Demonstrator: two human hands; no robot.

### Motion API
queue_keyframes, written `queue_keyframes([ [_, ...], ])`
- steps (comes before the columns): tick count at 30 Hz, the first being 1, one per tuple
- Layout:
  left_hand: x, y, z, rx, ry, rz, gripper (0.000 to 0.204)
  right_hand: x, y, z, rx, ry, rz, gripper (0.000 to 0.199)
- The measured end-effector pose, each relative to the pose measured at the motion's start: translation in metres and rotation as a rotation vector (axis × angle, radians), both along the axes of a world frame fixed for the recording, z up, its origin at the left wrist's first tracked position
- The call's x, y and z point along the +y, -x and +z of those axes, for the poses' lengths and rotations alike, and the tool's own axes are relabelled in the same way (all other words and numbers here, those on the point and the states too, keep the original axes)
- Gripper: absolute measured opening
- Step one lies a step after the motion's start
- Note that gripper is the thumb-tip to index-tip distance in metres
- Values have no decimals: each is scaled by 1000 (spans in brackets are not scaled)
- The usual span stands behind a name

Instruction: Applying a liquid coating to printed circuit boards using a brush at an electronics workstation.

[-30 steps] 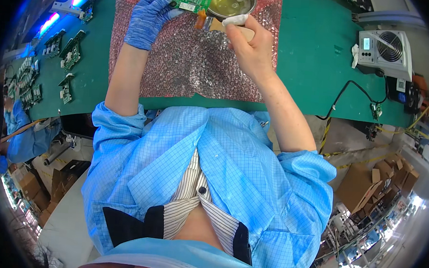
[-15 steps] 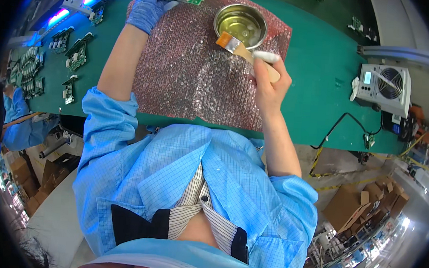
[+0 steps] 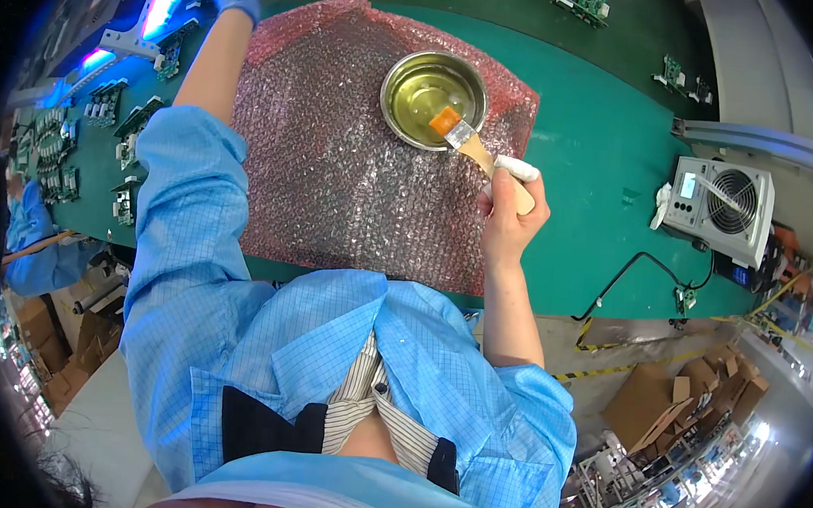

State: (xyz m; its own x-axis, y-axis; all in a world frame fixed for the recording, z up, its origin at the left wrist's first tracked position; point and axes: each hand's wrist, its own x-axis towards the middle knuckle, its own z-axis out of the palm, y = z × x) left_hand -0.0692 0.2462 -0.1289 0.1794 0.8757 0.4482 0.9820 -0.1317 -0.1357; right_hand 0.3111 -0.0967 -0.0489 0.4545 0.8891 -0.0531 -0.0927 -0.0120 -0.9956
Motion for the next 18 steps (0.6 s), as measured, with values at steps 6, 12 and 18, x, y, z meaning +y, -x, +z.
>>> queue_keyframes([
  [6, 11, -141, 39, -385, 136, -452, 37, 13, -2, -2, 28, 5, -5, 11],
  [12, 2, -191, 73, 319, 412, -475, 24, 15, -10, -5, -1, 32, -29, 13],
  [18, 21, -148, 57, 33, 101, -346, 23, 27, -17, -11, -9, 95, 40, 14],
])
